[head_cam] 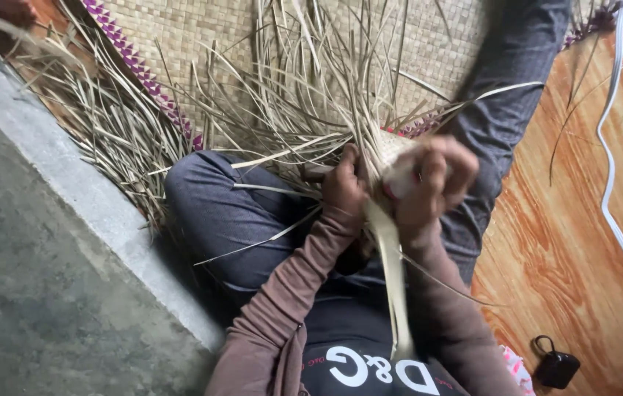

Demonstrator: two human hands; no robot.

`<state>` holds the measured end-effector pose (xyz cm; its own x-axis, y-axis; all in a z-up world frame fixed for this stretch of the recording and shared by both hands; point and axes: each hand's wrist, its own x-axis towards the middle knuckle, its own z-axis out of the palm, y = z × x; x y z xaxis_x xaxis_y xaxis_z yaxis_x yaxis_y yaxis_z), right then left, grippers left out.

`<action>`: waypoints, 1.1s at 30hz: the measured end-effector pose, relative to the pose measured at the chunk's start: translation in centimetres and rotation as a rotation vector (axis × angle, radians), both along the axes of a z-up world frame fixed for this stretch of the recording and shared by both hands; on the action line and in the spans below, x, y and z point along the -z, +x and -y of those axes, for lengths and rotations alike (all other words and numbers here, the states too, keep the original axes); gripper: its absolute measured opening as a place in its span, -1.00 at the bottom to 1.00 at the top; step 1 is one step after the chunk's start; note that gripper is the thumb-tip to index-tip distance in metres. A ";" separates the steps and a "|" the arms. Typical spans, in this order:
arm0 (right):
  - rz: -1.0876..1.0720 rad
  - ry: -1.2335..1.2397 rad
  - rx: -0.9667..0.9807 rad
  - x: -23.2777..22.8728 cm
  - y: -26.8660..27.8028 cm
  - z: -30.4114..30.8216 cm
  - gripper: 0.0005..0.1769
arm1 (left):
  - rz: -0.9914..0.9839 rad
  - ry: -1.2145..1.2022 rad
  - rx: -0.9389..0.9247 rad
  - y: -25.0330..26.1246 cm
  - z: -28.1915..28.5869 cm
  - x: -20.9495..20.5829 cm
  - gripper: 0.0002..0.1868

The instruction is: Weaving dried plant fibers around a form to create a basket while sitting on the floor

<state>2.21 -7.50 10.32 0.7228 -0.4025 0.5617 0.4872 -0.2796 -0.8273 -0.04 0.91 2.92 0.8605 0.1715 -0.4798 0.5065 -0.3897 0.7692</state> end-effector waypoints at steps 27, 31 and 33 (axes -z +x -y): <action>-0.064 0.005 -0.335 2.2 -2.2 0.8 -0.64 | 0.228 0.093 -0.010 -0.8 0.1 2.1 -0.83; 0.015 0.086 0.049 0.7 4.0 1.0 -0.83 | 0.261 0.044 -0.057 -1.1 0.0 2.7 -0.78; 0.001 0.102 0.188 1.0 2.5 3.2 -0.79 | 0.282 0.075 -0.058 -1.1 0.1 3.4 -0.83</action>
<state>4.72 -10.71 9.36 0.6290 -0.5851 0.5119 0.4357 -0.2801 -0.8554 -1.11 0.80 -0.48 0.9457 0.2504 -0.2074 0.3002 -0.4274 0.8527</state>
